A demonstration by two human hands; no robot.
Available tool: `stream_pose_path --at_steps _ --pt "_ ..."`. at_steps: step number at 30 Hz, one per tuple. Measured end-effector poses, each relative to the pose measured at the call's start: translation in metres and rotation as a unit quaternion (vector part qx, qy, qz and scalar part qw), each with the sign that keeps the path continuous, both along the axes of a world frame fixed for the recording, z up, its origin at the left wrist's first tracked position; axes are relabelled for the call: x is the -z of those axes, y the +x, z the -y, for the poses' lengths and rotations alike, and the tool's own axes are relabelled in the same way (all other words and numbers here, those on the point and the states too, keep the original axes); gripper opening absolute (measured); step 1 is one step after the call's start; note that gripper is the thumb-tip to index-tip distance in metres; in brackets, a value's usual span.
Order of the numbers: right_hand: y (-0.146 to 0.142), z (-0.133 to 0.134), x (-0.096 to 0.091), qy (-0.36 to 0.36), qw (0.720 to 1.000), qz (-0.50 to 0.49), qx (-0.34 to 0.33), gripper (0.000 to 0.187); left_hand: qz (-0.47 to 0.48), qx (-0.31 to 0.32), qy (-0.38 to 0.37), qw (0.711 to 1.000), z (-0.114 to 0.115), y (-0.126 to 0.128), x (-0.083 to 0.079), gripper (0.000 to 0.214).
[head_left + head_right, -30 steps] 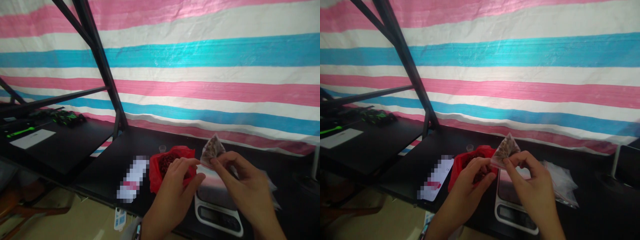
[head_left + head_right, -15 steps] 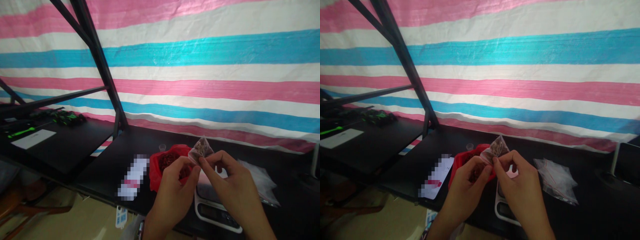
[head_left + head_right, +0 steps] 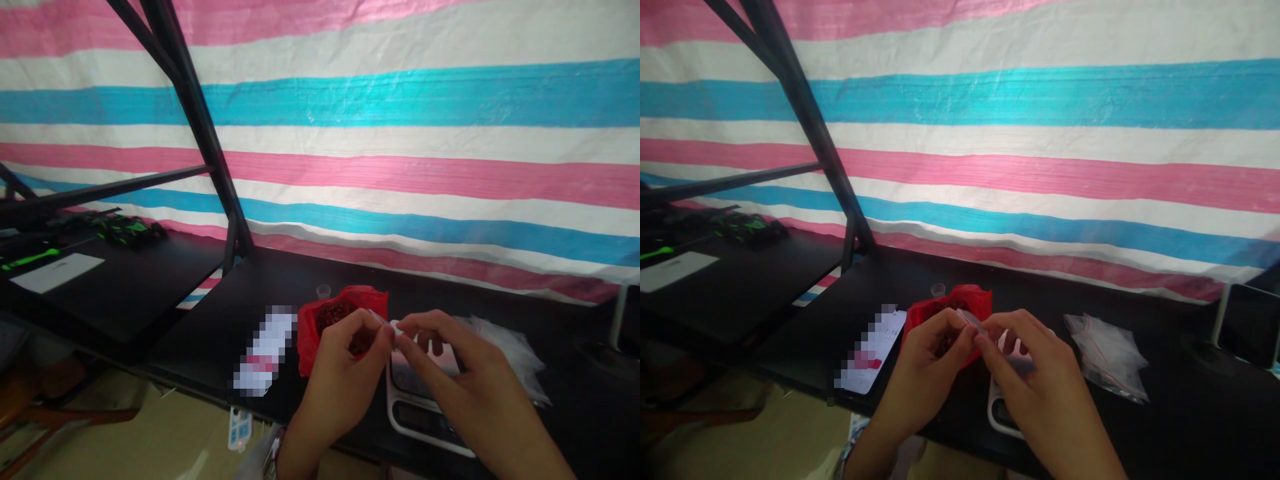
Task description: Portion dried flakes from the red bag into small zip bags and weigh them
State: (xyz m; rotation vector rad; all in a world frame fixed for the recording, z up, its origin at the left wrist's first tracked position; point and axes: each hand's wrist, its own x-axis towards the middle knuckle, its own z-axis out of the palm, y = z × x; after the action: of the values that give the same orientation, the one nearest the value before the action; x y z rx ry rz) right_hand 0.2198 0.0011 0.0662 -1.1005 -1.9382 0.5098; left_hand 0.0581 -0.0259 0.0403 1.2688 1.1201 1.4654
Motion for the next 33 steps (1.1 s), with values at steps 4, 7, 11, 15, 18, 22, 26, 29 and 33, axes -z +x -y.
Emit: stream_pose_path --at_steps 4,7,11,15,18,22,26,29,33 --pt "-0.001 0.003 0.001 -0.045 0.999 0.004 -0.016 0.014 0.018 0.018 0.003 1.0 0.001 -0.002 0.0 0.029" --pt "-0.001 0.004 -0.003 -0.079 0.996 0.005 -0.035 0.016 0.012 0.044 0.005 0.999 0.002 -0.004 0.0 0.029" --pt "0.001 0.004 -0.007 -0.133 0.989 -0.001 -0.066 0.033 -0.019 0.067 0.008 0.998 0.004 -0.008 -0.002 0.028" --pt "0.001 0.002 0.0 -0.152 0.987 -0.025 -0.042 0.035 -0.045 0.086 -0.007 0.995 0.009 -0.01 -0.005 0.028" --pt "0.001 0.0 0.006 -0.106 0.99 -0.067 0.06 0.03 -0.102 0.073 -0.02 0.992 0.012 -0.01 -0.005 0.023" --pt "-0.001 0.0 0.006 -0.075 0.993 -0.06 0.07 0.026 -0.128 0.038 -0.007 0.991 0.012 -0.01 -0.002 0.023" --pt "-0.006 -0.007 0.011 -0.099 0.986 -0.106 0.077 0.038 -0.016 0.026 0.007 1.0 0.007 -0.017 0.001 0.02" --pt "-0.009 -0.012 0.019 -0.161 0.977 -0.131 0.044 0.054 0.057 0.03 0.029 0.998 0.006 -0.025 0.0 0.02" --pt "-0.014 -0.012 0.02 -0.278 0.945 -0.159 -0.069 0.055 0.063 0.008 0.035 0.997 0.008 -0.035 0.0 0.023"
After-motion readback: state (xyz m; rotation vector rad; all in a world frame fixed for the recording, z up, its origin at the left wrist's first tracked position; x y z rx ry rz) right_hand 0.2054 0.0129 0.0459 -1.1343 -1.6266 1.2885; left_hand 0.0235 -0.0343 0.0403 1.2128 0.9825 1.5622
